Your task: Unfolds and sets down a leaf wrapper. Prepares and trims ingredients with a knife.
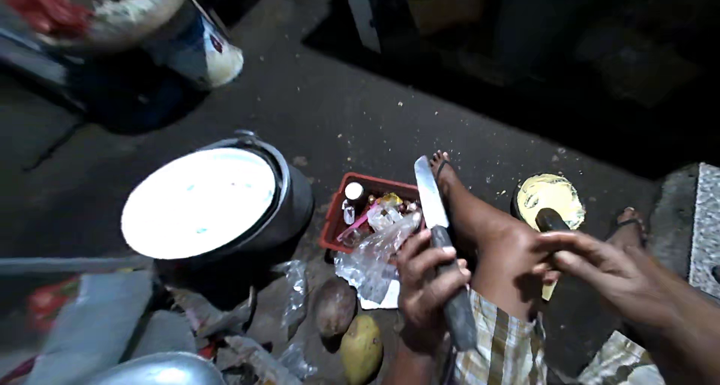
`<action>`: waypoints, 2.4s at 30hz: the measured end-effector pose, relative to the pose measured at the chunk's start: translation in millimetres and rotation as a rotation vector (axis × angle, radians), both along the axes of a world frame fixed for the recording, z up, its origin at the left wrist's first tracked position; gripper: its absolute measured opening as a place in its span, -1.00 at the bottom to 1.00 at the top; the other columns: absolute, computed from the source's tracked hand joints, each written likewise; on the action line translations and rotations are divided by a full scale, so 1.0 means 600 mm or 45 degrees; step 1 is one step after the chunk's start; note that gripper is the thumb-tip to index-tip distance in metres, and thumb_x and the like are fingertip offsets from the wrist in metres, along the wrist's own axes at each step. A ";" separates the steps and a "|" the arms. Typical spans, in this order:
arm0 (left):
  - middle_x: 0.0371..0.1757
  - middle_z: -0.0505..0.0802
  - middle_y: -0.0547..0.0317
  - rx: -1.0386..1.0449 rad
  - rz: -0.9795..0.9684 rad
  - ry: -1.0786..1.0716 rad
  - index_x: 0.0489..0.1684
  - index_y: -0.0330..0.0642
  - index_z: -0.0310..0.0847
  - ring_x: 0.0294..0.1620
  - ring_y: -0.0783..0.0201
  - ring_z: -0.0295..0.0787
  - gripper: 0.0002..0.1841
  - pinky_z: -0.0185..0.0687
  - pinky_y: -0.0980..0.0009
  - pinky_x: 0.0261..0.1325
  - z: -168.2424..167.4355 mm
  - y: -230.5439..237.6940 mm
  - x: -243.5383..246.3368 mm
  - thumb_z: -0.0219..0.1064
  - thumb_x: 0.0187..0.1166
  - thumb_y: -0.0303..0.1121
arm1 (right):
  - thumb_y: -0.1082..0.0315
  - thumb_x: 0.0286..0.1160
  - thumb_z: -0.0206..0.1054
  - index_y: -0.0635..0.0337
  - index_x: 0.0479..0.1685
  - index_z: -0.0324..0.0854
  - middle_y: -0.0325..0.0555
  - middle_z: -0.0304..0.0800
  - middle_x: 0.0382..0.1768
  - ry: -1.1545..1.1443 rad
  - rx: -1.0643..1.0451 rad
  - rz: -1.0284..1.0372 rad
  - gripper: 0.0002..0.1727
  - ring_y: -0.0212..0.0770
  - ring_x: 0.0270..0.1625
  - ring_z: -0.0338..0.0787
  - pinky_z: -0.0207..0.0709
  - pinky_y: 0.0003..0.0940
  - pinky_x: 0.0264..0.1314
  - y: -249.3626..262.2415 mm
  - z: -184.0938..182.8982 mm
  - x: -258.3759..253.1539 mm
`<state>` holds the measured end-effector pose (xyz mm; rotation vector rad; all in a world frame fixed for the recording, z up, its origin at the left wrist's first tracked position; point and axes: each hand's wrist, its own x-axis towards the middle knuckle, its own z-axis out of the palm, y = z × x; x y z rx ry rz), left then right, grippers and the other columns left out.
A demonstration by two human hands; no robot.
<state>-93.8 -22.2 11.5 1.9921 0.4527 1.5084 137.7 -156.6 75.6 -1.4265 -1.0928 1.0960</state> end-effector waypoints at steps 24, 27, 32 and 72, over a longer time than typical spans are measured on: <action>0.26 0.81 -0.23 -0.694 0.247 0.934 0.30 -0.35 0.70 0.31 -0.14 0.75 -0.65 0.56 -0.09 0.44 -0.136 0.143 -0.031 0.11 0.66 -0.52 | 0.23 0.61 0.24 -0.18 0.78 0.07 -0.48 0.58 -0.44 0.439 -0.346 -0.579 -0.28 -0.60 -0.77 0.37 0.36 -0.72 -0.78 -0.094 -0.061 0.059; 0.39 0.74 -0.27 -0.979 0.256 1.403 0.46 -0.27 0.60 0.43 -0.21 0.67 -0.62 0.45 -0.15 0.55 -0.216 0.243 -0.026 0.09 0.75 -0.49 | 0.27 0.78 -0.08 -0.10 0.75 0.12 -0.45 0.59 -0.47 0.318 -0.501 -0.703 -0.45 -0.56 -0.76 0.44 0.42 -0.67 -0.77 -0.109 -0.077 0.078; 0.30 0.77 -0.40 -1.034 0.203 1.715 0.32 -0.36 0.68 0.42 -0.37 0.65 -0.67 0.44 -0.30 0.51 -0.337 0.327 0.027 0.13 0.71 -0.55 | 0.25 0.79 -0.13 -0.10 0.00 0.39 -0.49 0.62 -0.53 0.254 -0.523 -0.778 -0.82 -0.52 -0.67 0.57 0.59 -0.60 -0.59 -0.118 -0.107 0.100; 0.05 0.92 0.10 -1.646 -0.703 -0.717 0.30 -0.25 0.56 0.07 0.30 0.90 -0.65 0.80 0.44 0.21 0.106 -0.029 0.076 -0.11 0.79 -0.58 | -0.09 0.90 -0.07 0.16 0.74 0.39 0.01 0.82 0.18 -0.647 0.401 -0.123 -0.34 -0.40 -0.09 0.77 0.68 -0.44 0.04 -0.038 -0.008 -0.044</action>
